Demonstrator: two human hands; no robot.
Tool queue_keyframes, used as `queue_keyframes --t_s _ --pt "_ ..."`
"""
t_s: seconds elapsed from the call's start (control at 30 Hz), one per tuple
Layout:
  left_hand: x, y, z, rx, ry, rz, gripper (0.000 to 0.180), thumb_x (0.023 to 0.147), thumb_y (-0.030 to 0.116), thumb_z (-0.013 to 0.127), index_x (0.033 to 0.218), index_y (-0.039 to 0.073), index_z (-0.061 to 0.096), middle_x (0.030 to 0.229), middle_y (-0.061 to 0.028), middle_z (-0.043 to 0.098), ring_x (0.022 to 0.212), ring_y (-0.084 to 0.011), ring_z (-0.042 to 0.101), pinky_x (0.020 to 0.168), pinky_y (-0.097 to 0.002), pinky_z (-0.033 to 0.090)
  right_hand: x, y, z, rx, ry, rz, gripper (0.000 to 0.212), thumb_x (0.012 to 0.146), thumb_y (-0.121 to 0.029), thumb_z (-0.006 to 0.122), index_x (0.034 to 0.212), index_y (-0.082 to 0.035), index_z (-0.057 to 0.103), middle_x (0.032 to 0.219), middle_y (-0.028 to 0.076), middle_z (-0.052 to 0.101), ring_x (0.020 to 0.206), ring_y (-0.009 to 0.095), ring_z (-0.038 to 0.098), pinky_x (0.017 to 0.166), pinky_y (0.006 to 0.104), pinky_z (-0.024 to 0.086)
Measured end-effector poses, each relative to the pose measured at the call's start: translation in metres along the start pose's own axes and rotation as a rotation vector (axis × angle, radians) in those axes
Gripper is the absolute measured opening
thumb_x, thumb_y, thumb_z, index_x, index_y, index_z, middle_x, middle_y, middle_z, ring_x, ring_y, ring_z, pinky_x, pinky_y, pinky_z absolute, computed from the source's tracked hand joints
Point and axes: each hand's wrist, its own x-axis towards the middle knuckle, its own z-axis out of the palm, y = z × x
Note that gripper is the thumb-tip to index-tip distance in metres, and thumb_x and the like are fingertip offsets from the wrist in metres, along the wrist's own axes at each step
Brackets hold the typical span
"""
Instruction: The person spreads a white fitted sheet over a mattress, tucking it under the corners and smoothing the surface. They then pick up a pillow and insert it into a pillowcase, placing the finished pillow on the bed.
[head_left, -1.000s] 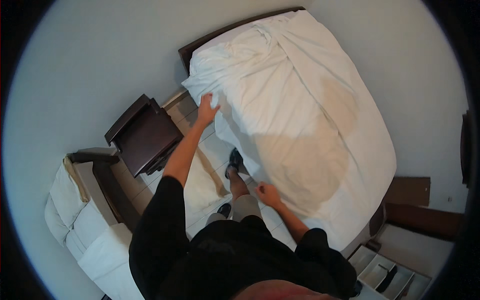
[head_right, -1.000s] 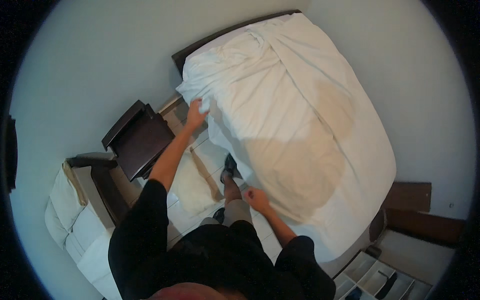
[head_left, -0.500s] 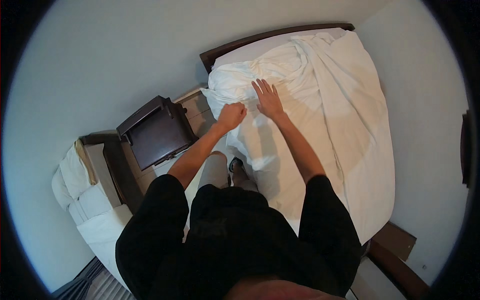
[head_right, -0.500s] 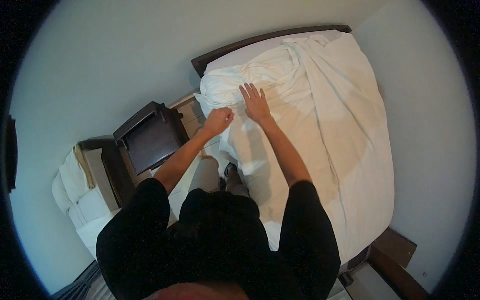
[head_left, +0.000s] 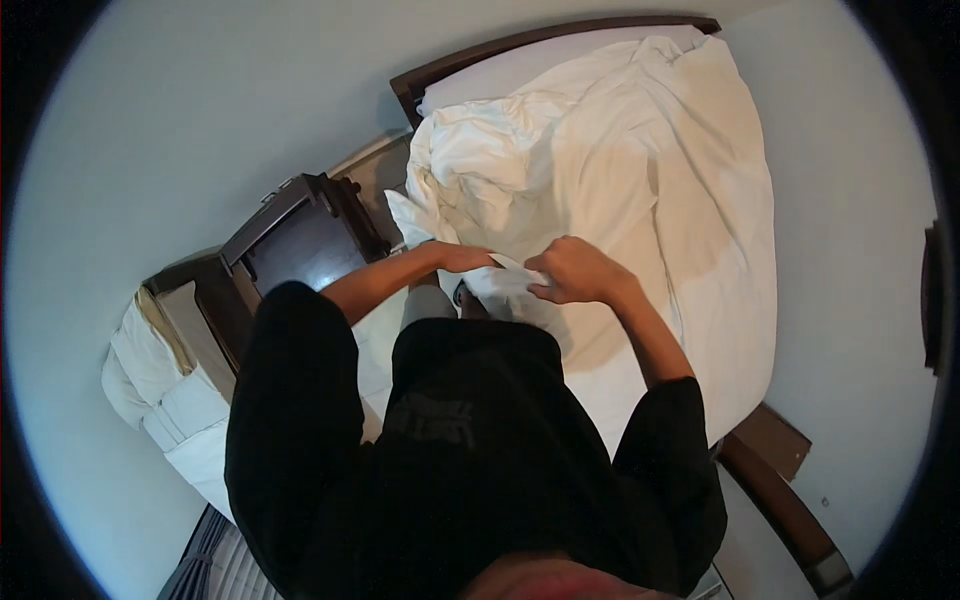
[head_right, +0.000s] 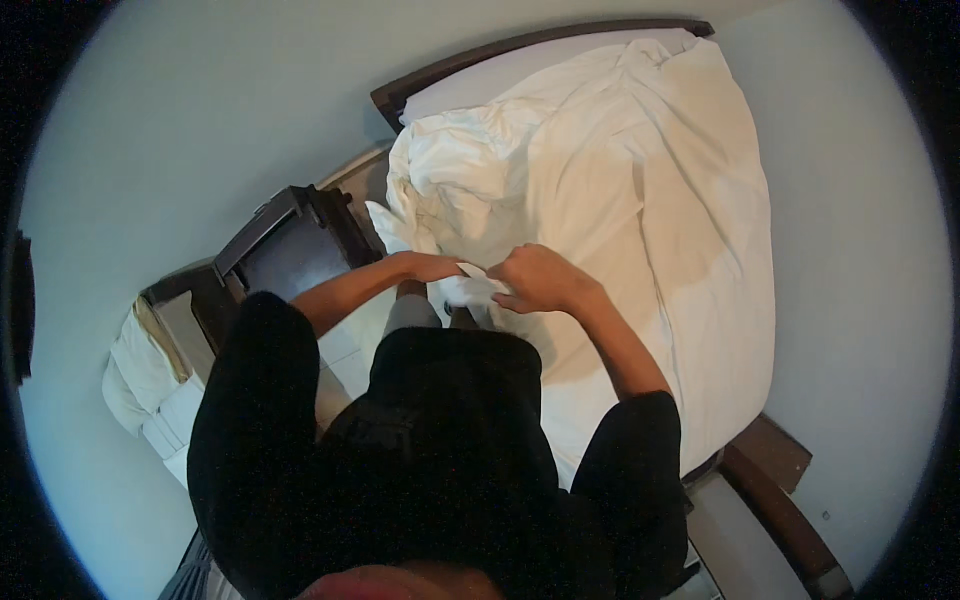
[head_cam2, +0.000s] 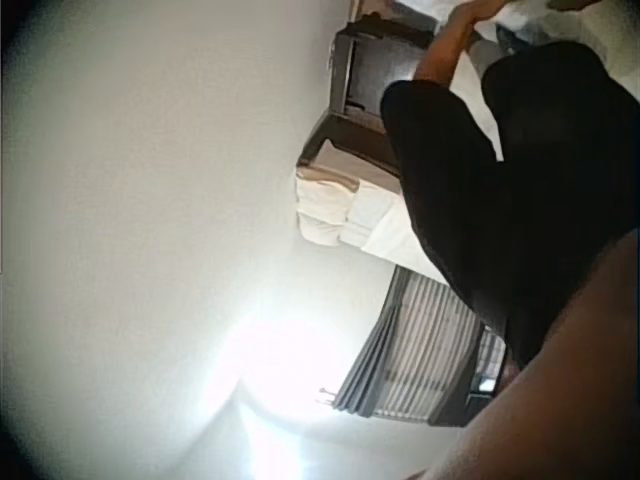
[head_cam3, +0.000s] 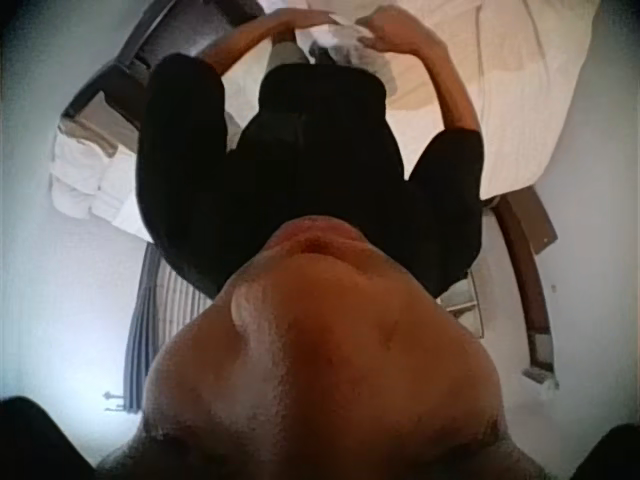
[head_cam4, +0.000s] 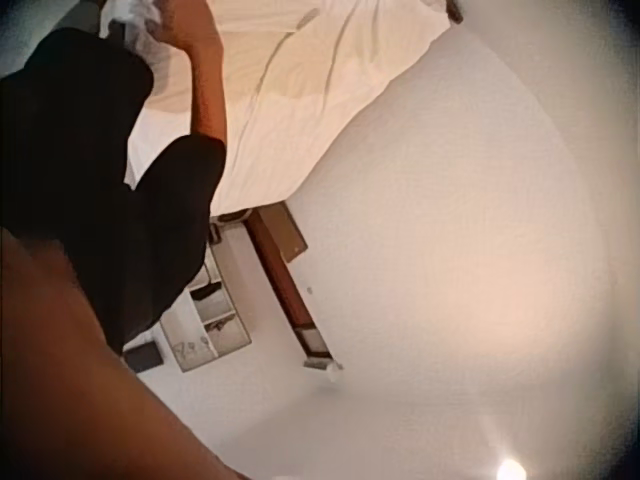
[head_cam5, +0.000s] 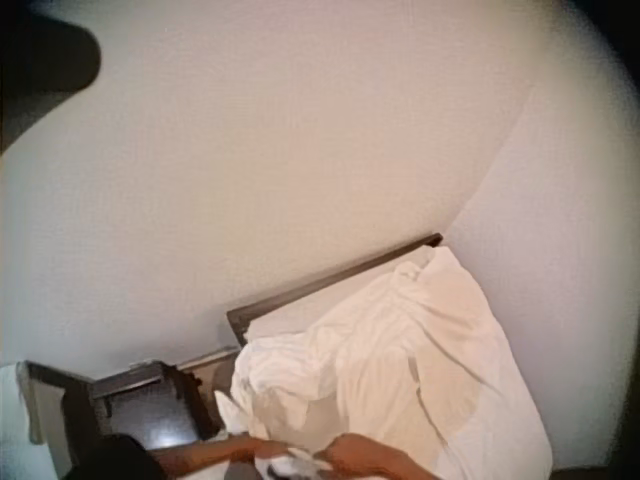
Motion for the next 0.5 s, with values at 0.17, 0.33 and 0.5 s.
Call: queue_keyframes --t_s 0.17,0.33,0.5 --pt "-0.006 -0.051 -0.012 -0.472 -0.374 -0.475 0.085 0.095 0.067 0.059 0.155 0.008 0.047 0.157 -0.0093 0.048 0.133 -0.0234 0.054 0.111 -0.0379 0.043 -0.007 -0.046 -0.056 0.047 -0.187 0.101 0.033 0.081 -0.030 0.081 0.098 -0.003 0.075 0.074 0.021 0.068 0.078 0.041 0.068 0.077 0.0490 0.055" --pt "0.060 -0.125 -0.039 -0.801 0.191 -0.378 0.103 0.084 0.076 0.068 0.153 0.004 0.043 0.144 -0.0196 0.054 0.121 -0.0335 0.061 0.096 -0.0459 0.054 0.000 -0.073 -0.063 0.082 -0.274 0.108 0.038 0.082 -0.031 0.082 0.107 -0.004 0.075 0.078 0.021 0.070 0.083 0.042 0.068 0.079 0.0489 0.055" --pt "0.125 -0.149 -0.024 -1.300 0.718 -0.428 0.088 0.083 0.070 0.075 0.143 0.010 0.048 0.136 -0.0138 0.053 0.123 -0.0350 0.054 0.094 -0.0502 0.055 0.009 -0.076 -0.063 0.156 -0.238 0.160 0.036 0.081 -0.030 0.082 0.105 -0.005 0.075 0.076 0.020 0.070 0.081 0.042 0.069 0.078 0.0483 0.056"
